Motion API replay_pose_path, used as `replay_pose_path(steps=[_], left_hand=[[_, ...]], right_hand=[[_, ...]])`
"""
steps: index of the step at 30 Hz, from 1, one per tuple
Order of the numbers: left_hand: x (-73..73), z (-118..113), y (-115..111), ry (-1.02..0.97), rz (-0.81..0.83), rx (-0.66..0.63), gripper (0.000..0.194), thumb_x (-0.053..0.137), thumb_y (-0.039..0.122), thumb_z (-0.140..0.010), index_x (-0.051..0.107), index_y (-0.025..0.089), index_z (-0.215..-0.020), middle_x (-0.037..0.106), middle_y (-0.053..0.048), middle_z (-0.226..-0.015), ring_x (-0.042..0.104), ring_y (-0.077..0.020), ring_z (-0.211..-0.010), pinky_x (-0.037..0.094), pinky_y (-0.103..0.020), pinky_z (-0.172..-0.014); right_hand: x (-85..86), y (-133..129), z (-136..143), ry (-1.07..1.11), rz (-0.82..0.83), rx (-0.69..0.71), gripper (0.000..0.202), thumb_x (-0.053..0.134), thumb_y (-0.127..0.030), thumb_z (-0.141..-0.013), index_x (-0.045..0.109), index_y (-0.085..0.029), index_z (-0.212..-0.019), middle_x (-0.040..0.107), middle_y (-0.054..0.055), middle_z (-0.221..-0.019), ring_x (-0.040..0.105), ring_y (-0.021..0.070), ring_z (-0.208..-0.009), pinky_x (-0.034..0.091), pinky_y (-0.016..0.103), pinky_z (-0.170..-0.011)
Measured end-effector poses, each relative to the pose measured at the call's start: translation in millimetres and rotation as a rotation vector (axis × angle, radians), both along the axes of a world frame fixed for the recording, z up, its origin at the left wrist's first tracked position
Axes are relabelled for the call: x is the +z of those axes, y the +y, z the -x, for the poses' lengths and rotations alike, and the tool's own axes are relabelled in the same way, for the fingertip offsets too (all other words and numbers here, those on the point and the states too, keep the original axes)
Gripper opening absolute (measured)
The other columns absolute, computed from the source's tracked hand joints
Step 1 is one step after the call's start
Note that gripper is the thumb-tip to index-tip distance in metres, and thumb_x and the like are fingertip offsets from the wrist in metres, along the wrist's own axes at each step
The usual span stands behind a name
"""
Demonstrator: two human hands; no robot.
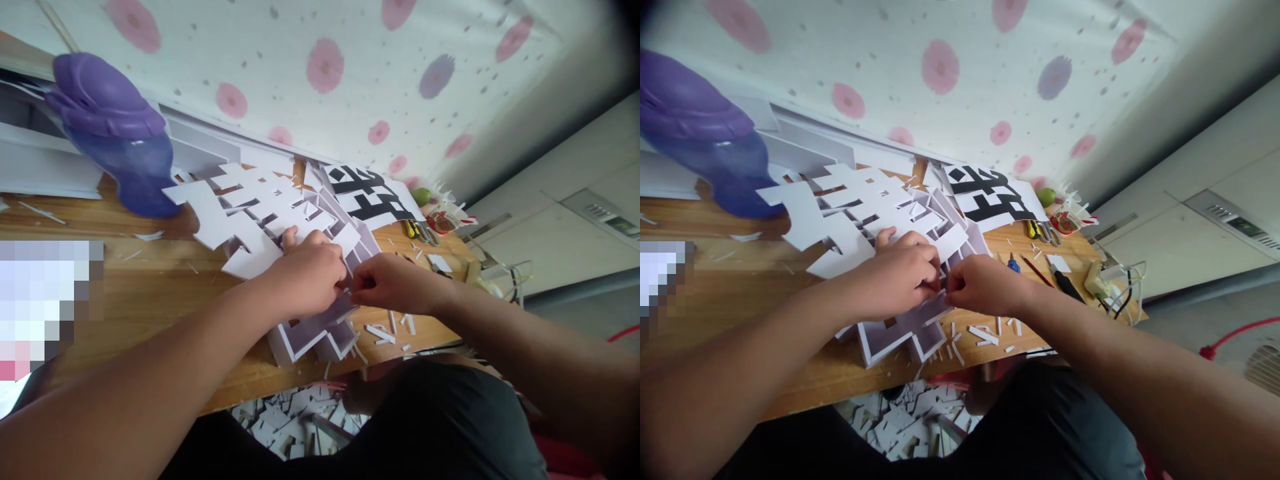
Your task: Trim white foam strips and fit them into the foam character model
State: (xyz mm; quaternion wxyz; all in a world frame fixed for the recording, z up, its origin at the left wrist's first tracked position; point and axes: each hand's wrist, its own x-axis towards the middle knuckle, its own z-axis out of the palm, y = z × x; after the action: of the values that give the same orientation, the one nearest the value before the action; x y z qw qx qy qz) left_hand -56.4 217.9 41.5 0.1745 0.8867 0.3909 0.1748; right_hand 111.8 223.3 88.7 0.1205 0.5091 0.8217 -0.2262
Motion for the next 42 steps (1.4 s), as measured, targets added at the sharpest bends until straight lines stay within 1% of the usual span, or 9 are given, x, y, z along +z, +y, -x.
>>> replay_pose_path(steps=[5, 9, 19, 24, 26, 33, 36, 40, 42], left_hand=[[3.6, 0, -1, 0.016, 0.021, -0.025, 0.019, 0.051, 0.013, -0.071, 0.063, 0.018, -0.057, 0.056, -0.005, -0.082, 0.038, -0.0268, -0.098, 0.007, -0.065, -0.09], [5.0, 0, -2, 0.013, 0.037, -0.046, 0.02, 0.05, 0.011, -0.07, 0.061, 0.017, -0.055, 0.055, -0.005, -0.081, 0.039, -0.0253, -0.096, 0.006, -0.063, -0.092], [5.9, 0, -2, 0.046, 0.046, -0.027, 0.019, 0.05, 0.013, -0.072, 0.061, 0.017, -0.057, 0.057, -0.005, -0.083, 0.039, -0.0264, -0.099, 0.007, -0.063, -0.091], [5.8, -1, -2, 0.08, 0.057, -0.008, 0.018, 0.051, 0.013, -0.072, 0.065, 0.019, -0.063, 0.058, -0.006, -0.088, 0.038, -0.0284, -0.101, 0.01, -0.064, -0.09], [4.3, -1, -1, 0.07, 0.054, -0.004, 0.018, 0.051, 0.013, -0.072, 0.066, 0.021, -0.066, 0.058, -0.005, -0.09, 0.037, -0.0289, -0.103, 0.008, -0.065, -0.09], [6.9, 0, -4, 0.067, 0.049, 0.001, 0.018, 0.051, 0.014, -0.072, 0.067, 0.018, -0.066, 0.059, -0.007, -0.093, 0.039, -0.0304, -0.103, 0.011, -0.063, -0.089], [10.6, -1, -6, 0.047, 0.087, 0.011, 0.018, 0.052, 0.015, -0.073, 0.067, 0.019, -0.066, 0.06, -0.007, -0.092, 0.038, -0.0305, -0.104, 0.009, -0.064, -0.09], [10.0, 0, -5, 0.002, 0.121, 0.009, 0.016, 0.054, 0.021, -0.074, 0.067, 0.023, -0.064, 0.062, -0.004, -0.092, 0.037, -0.0307, -0.109, 0.005, -0.066, -0.091], [10.1, 2, -4, -0.046, 0.112, 0.018, 0.016, 0.055, 0.024, -0.074, 0.068, 0.023, -0.067, 0.061, -0.003, -0.092, 0.04, -0.029, -0.108, 0.008, -0.063, -0.095]], right_hand=[[2.5, 8, 8, -0.05, 0.056, 0.102, 0.009, 0.054, -0.01, -0.069, 0.061, -0.014, -0.065, 0.047, -0.005, -0.054, 0.038, 0.0044, -0.049, 0.027, 0.018, -0.047], [2.7, 10, 12, -0.087, 0.07, 0.137, 0.01, 0.052, -0.008, -0.068, 0.059, -0.012, -0.063, 0.044, -0.005, -0.052, 0.037, 0.0048, -0.05, 0.026, 0.018, -0.047], [3.3, 7, 12, -0.069, 0.11, 0.099, 0.013, 0.052, -0.012, -0.073, 0.058, -0.012, -0.061, 0.041, -0.005, -0.05, 0.034, 0.0041, -0.047, 0.026, 0.018, -0.046], [2.4, -4, 13, -0.149, -0.115, 0.092, 0.015, 0.055, -0.022, -0.073, 0.062, -0.014, -0.061, 0.041, -0.004, -0.049, 0.031, 0.0051, -0.047, 0.023, 0.019, -0.046], [0.2, -9, 15, -0.164, -0.184, 0.057, 0.013, 0.055, -0.02, -0.071, 0.063, -0.014, -0.062, 0.044, -0.003, -0.051, 0.031, 0.0055, -0.047, 0.023, 0.02, -0.047], [-13.0, -16, 17, -0.098, -0.244, 0.016, 0.012, 0.053, -0.018, -0.066, 0.064, -0.013, -0.064, 0.049, 0.0, -0.055, 0.035, 0.0065, -0.049, 0.025, 0.021, -0.048], [6.9, -15, 19, -0.06, -0.265, -0.022, 0.011, 0.053, -0.018, -0.068, 0.061, -0.013, -0.062, 0.047, -0.001, -0.052, 0.035, 0.0064, -0.048, 0.026, 0.021, -0.048], [65.4, -16, 9, 0.095, -0.406, -0.106, 0.011, 0.054, -0.014, -0.066, 0.052, -0.013, -0.056, 0.04, -0.003, -0.048, 0.034, 0.0056, -0.048, 0.025, 0.02, -0.048], [87.9, -20, -6, 0.196, -0.301, -0.07, 0.013, 0.056, -0.014, -0.066, 0.051, -0.013, -0.054, 0.037, -0.004, -0.046, 0.031, 0.0048, -0.047, 0.023, 0.02, -0.046]])
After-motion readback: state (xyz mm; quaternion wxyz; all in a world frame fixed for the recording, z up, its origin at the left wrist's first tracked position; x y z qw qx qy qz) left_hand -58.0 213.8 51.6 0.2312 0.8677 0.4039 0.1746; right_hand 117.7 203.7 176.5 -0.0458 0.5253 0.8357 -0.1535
